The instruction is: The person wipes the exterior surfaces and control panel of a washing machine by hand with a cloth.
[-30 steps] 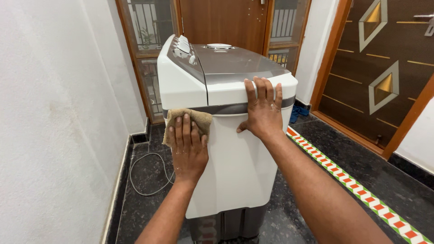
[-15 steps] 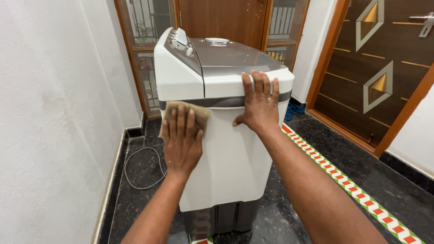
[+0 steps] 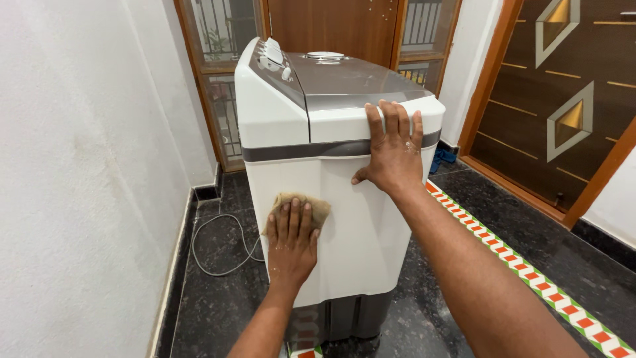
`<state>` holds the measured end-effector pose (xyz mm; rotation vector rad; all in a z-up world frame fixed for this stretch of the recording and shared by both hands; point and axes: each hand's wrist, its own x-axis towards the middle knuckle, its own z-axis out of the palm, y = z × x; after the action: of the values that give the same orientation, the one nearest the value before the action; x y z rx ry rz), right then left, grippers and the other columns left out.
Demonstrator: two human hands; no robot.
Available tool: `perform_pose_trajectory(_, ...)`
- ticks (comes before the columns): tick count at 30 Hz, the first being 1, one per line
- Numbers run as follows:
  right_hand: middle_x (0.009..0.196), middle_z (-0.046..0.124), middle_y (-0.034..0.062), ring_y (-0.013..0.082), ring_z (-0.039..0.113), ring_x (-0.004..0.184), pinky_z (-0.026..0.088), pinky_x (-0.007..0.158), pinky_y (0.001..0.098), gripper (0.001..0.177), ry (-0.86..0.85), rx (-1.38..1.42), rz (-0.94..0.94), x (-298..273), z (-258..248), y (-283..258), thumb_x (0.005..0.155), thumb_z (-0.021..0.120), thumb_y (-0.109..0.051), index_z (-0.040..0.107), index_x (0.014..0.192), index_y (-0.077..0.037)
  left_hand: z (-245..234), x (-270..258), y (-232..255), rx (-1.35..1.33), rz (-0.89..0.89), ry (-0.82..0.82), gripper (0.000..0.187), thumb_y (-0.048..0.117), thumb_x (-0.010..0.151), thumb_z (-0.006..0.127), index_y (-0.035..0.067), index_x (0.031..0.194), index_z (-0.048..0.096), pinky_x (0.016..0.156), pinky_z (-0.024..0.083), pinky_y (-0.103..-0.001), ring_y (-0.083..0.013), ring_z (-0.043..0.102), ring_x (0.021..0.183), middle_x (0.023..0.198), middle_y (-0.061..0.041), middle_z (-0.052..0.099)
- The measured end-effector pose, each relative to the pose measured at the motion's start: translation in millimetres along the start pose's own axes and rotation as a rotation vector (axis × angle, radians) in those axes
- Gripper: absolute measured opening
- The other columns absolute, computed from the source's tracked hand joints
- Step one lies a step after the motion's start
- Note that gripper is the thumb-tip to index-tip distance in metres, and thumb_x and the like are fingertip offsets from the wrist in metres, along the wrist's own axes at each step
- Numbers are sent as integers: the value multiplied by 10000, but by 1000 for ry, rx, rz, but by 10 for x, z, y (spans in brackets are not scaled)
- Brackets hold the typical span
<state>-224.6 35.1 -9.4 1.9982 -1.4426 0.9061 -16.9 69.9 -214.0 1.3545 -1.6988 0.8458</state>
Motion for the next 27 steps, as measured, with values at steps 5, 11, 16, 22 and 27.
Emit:
perform_pose_trajectory(5, 1539, 306, 81, 314, 200, 1498, 71, 1246, 590, 1502, -2, 3, 2, -3, 28, -6, 298, 1012, -514, 212, 1535, -221, -102, 418, -30, -42, -27, 104, 663, 432, 1098, 424, 138, 1653, 212, 1300, 51, -491, -284, 90, 1595, 1714, -118, 159)
perform_pose_trajectory(11, 1541, 303, 76, 310, 192, 1503, 66, 1246, 590, 1499, 4, 12, -9, 8, 21, 22, 302, 1011, -525, 203, 1531, -236, -236, 842, -79, 49, -50, 99, 663, 447, 1113, 388, 151, 1666, 174, 1311, -2, -484, -268, 47, 1608, 1732, -103, 117)
perform_pose_trajectory(16, 1536, 287, 65, 296, 178, 1506, 55, 1256, 571, 1492, -25, 3, 11, 23, 19, 17, 315, 1009, -539, 198, 1533, -248, -113, 499, -53, 26, 19, 85, 626, 362, 1127, 435, 143, 1658, 187, 1317, 13, -500, -283, 68, 1606, 1723, -126, 129)
perform_pose_trajectory(22, 1544, 266, 63, 297, 161, 1512, 45, 1255, 582, 1502, -52, -10, 10, 25, 28, 24, 325, 1004, -554, 174, 1538, -245, -49, 187, -5, 30, 15, 27, 653, 353, 1064, 477, 177, 1639, 223, 1314, 52, -503, -235, 116, 1598, 1713, -62, 157)
perform_pose_trajectory(27, 1549, 255, 67, 307, 150, 1511, 35, 1247, 601, 1513, -51, -17, -10, 48, 89, 46, 332, 1001, -559, 154, 1546, -246, -81, 458, -135, 45, -46, 77, 668, 424, 1098, 398, 146, 1657, 159, 1301, 32, -502, -275, 51, 1595, 1722, -112, 92)
